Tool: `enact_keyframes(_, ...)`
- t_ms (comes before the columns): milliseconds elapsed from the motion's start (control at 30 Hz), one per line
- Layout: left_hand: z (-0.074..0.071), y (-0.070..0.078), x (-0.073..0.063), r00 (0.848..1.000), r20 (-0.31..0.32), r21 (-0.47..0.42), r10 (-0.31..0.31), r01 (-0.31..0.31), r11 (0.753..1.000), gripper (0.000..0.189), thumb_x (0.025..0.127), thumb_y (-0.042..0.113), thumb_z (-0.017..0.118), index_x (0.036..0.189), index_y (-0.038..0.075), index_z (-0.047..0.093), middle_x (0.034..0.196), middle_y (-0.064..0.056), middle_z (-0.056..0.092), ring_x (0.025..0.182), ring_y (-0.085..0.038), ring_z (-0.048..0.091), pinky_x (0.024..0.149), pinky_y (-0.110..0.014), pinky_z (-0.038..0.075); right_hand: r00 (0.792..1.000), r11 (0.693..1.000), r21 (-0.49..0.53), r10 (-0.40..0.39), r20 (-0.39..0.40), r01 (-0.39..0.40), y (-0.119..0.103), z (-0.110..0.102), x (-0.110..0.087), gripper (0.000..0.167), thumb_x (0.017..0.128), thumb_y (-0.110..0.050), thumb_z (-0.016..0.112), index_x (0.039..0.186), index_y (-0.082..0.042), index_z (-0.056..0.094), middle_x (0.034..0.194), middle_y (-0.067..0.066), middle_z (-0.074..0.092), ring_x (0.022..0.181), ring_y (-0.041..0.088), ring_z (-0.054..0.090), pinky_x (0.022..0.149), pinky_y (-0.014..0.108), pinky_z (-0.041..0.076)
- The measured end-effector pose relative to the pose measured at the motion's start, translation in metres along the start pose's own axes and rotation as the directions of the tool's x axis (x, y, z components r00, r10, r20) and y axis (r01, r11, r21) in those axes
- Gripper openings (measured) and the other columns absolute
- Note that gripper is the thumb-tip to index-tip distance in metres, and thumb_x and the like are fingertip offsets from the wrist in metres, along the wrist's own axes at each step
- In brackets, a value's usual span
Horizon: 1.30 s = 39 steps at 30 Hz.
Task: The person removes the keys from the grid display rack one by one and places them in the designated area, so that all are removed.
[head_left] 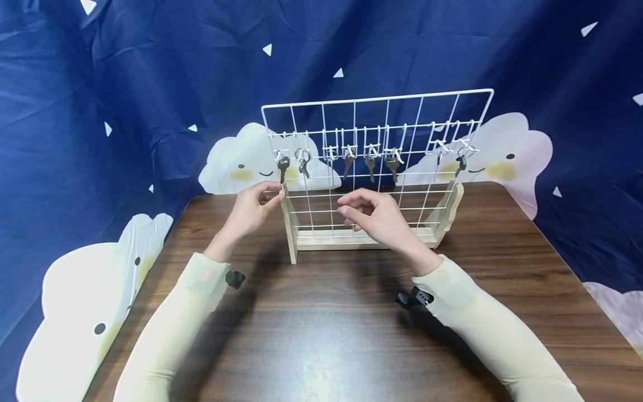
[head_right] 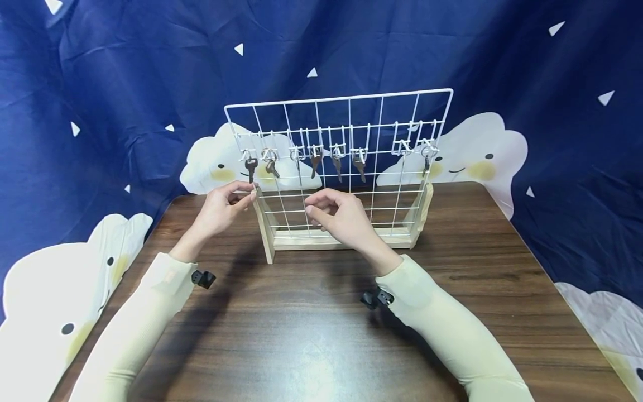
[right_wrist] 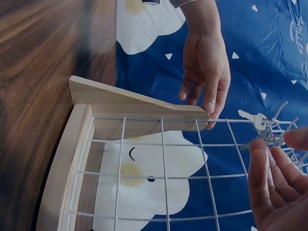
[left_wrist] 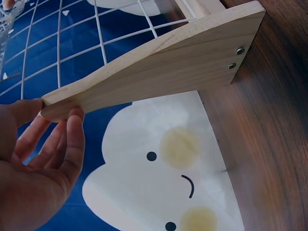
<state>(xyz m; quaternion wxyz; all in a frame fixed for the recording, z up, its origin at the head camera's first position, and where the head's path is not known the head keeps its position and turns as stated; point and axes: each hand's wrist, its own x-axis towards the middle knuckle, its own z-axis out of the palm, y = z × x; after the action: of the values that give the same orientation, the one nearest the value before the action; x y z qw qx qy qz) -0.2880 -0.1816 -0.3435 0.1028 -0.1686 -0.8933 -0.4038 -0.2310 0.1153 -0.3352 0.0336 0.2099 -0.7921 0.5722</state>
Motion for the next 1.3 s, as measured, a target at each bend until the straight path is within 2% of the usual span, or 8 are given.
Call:
enact_keyframes(233, 0.0, -0.001, 0.0, 1.0, -0.012, 0.014, 0.001, -0.001, 1.0, 0.031, 0.096, 0.024, 0.069, 0.123, 0.008, 0.067, 0.125, -0.011, 0.07, 0.1, -0.03, 0.073, 0.086, -0.042, 0.06, 1.0, 0.999, 0.036, 0.0, 0.02, -0.001, -0.005, 0.008, 0.005, 0.024, 0.094, -0.019, 0.07, 0.113, -0.005, 0.07, 0.101, 0.015, 0.075, 0.073, 0.013, 0.073, 0.067, 0.037, 0.063)
enact_keyframes(433, 0.0, -0.002, 0.001, 1.0, -0.02, -0.002, 0.01, -0.01, 1.0, 0.031, 0.095, 0.023, 0.069, 0.123, 0.008, 0.067, 0.124, -0.011, 0.071, 0.098, -0.03, 0.074, 0.085, -0.042, 0.06, 1.0, 1.0, 0.015, -0.011, 0.013, 0.011, -0.007, 0.013, 0.009, 0.022, 0.094, -0.023, 0.071, 0.112, -0.01, 0.071, 0.1, 0.013, 0.076, 0.074, 0.013, 0.072, 0.065, 0.032, 0.062)
enact_keyframes(600, 0.001, -0.003, 0.0, 1.0, -0.023, 0.004, 0.011, -0.011, 1.0, 0.031, 0.095, 0.023, 0.069, 0.123, 0.008, 0.067, 0.123, -0.011, 0.071, 0.096, -0.03, 0.074, 0.084, -0.041, 0.06, 1.0, 1.0, -0.006, -0.03, 0.007, 0.03, -0.008, 0.017, 0.012, 0.02, 0.094, -0.025, 0.071, 0.11, -0.013, 0.072, 0.097, 0.013, 0.076, 0.071, 0.015, 0.071, 0.063, 0.032, 0.062)
enact_keyframes(800, 0.002, -0.005, -0.001, 0.999, -0.03, 0.014, 0.015, -0.015, 1.0, 0.031, 0.095, 0.025, 0.07, 0.123, 0.01, 0.068, 0.122, -0.01, 0.072, 0.091, -0.027, 0.074, 0.079, -0.039, 0.06, 1.0, 0.999, 0.029, -0.021, 0.005, 0.021, -0.01, 0.022, 0.016, 0.02, 0.093, -0.024, 0.071, 0.109, -0.012, 0.072, 0.094, 0.01, 0.076, 0.07, 0.016, 0.071, 0.064, 0.033, 0.062)
enact_keyframes(967, 0.002, -0.006, -0.001, 0.999, -0.039, 0.012, 0.018, -0.017, 1.0, 0.031, 0.095, 0.025, 0.07, 0.122, 0.009, 0.068, 0.122, -0.01, 0.072, 0.091, -0.027, 0.074, 0.08, -0.04, 0.06, 0.999, 0.999, 0.009, -0.053, -0.002, 0.053, -0.012, 0.026, 0.02, 0.019, 0.093, -0.025, 0.071, 0.108, -0.013, 0.072, 0.089, 0.009, 0.075, 0.066, 0.016, 0.069, 0.063, 0.032, 0.061)
enact_keyframes(1133, 0.002, -0.006, 0.0, 0.999, -0.039, 0.007, 0.012, -0.012, 1.0, 0.032, 0.095, 0.024, 0.07, 0.123, 0.01, 0.068, 0.122, -0.01, 0.072, 0.092, -0.028, 0.074, 0.081, -0.041, 0.06, 0.998, 0.998, -0.007, -0.068, -0.001, 0.068, -0.016, 0.03, 0.025, 0.018, 0.093, -0.024, 0.071, 0.108, -0.013, 0.073, 0.093, 0.007, 0.076, 0.067, 0.015, 0.068, 0.062, 0.032, 0.06)
enact_keyframes(1300, 0.003, -0.005, 0.0, 0.999, -0.037, 0.01, 0.01, -0.009, 1.0, 0.032, 0.095, 0.024, 0.07, 0.123, 0.01, 0.068, 0.122, -0.01, 0.072, 0.092, -0.028, 0.074, 0.081, -0.04, 0.06, 0.998, 0.998, 0.027, -0.054, 0.012, 0.054, -0.019, 0.034, 0.03, 0.021, 0.093, -0.023, 0.071, 0.11, -0.01, 0.072, 0.098, 0.009, 0.076, 0.079, 0.028, 0.072, 0.065, 0.033, 0.062)
